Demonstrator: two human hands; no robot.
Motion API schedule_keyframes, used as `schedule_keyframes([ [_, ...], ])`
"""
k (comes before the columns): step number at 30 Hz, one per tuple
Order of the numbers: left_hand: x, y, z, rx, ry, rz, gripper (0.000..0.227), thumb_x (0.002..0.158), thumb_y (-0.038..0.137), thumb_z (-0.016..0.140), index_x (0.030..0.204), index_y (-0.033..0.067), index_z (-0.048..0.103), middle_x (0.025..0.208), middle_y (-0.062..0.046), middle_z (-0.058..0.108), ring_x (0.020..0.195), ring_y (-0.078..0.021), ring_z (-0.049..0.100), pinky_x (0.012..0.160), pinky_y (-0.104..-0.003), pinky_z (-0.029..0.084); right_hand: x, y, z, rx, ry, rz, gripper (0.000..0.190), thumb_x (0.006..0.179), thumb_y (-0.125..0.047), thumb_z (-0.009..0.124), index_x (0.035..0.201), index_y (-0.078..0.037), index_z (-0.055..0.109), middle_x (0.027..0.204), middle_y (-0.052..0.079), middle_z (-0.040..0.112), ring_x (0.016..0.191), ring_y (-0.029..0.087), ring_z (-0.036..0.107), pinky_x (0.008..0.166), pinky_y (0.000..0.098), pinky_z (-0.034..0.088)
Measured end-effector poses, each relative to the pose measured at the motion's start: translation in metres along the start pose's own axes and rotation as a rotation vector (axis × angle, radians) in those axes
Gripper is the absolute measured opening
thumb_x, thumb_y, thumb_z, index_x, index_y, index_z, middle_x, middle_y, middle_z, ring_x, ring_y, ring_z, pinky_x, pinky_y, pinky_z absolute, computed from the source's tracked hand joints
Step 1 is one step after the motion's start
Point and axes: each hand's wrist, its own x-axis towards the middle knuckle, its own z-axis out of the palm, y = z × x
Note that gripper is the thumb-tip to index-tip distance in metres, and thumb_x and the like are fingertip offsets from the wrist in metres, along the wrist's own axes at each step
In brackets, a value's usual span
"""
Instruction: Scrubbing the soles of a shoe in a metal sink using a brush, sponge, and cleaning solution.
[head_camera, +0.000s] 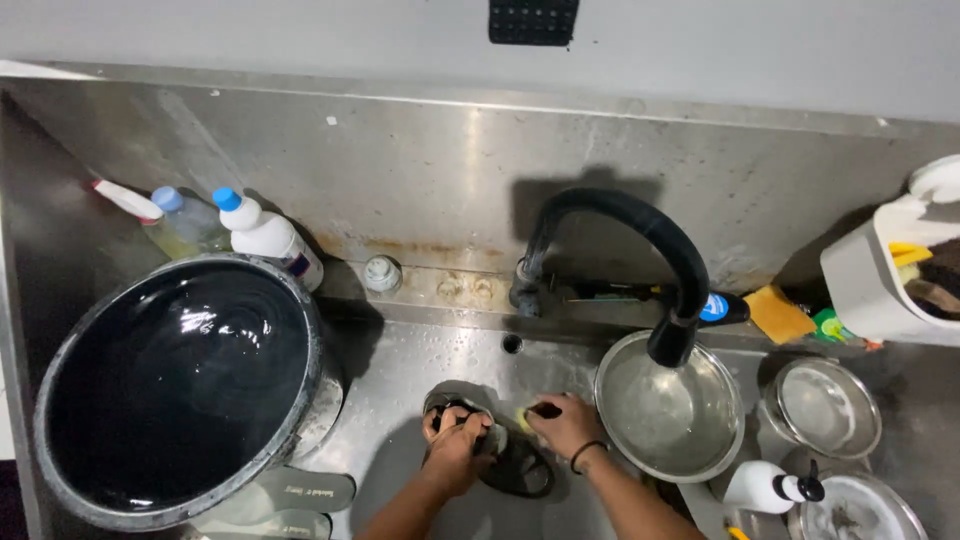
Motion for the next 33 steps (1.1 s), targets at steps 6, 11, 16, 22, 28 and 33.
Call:
schedule_keyframes([
  [6,-0.01,0.025,-0.017,0.147,0.032,-0.054,0.038,0.092,0.049,0.051,0.124,0.0292,0.054,0.112,-0.007,0.058,0.127,-0.0331,0.036,0.118,-0.063,0.005,0.009,0.014,0.028,0.273,-0.043,-0.102,0.036,0.067,-0.044,0.088,0.099,-0.029,0.083,0.098,-0.009,0.081,0.093,0.007,0.072,0.082,0.0268,0.053],
  [11,-0.033,0.071,-0.05,0.04,-0.063,-0.242,0.068,0.09,0.056,0.063,0.144,0.0222,0.042,0.142,-0.014,0.048,0.157,-0.0261,0.006,0.12,-0.062,0.013,-0.041,-0.005,-0.044,0.174,0.18,-0.172,0.036,0.076,-0.045,0.078,0.107,-0.027,0.082,0.115,0.003,0.06,0.111,0.023,0.063,0.097,0.0347,0.053],
  [16,-0.021,0.075,-0.039,0.155,-0.019,-0.29,0.075,0.085,0.07,0.054,0.135,0.0152,0.051,0.123,-0.006,0.063,0.151,-0.0301,0.017,0.12,-0.07,0.005,-0.007,0.097,-0.103,0.045,0.446,0.095,0.044,0.077,-0.047,0.076,0.114,-0.024,0.077,0.124,0.008,0.066,0.116,0.03,0.06,0.098,0.0419,0.051],
  [22,-0.009,0.036,-0.01,0.029,-0.035,-0.109,0.058,0.085,0.043,0.051,0.134,0.0124,0.057,0.154,-0.011,0.042,0.153,-0.0255,0.018,0.116,-0.07,0.005,-0.045,0.045,-0.086,0.258,0.397,0.001,0.041,0.077,-0.038,0.08,0.115,-0.021,0.079,0.126,0.005,0.066,0.112,0.026,0.067,0.094,0.0403,0.055],
  [28,0.01,-0.024,0.013,-0.072,-0.05,0.292,0.046,0.093,0.025,0.049,0.135,0.015,0.064,0.143,-0.007,0.061,0.149,-0.0333,0.026,0.118,-0.044,0.028,-0.011,0.021,0.051,0.464,0.29,-0.462,0.027,0.069,-0.028,0.089,0.094,-0.019,0.085,0.098,-0.001,0.075,0.094,0.016,0.071,0.086,0.0265,0.054],
  [33,0.006,-0.032,0.021,-0.101,-0.024,0.083,0.046,0.091,0.02,0.059,0.137,0.0248,0.063,0.159,-0.004,0.037,0.156,-0.0183,0.019,0.119,-0.048,0.008,-0.023,0.006,0.038,0.361,0.378,-0.397,0.025,0.071,-0.033,0.087,0.093,-0.021,0.085,0.099,-0.001,0.08,0.096,0.017,0.073,0.089,0.0292,0.055],
])
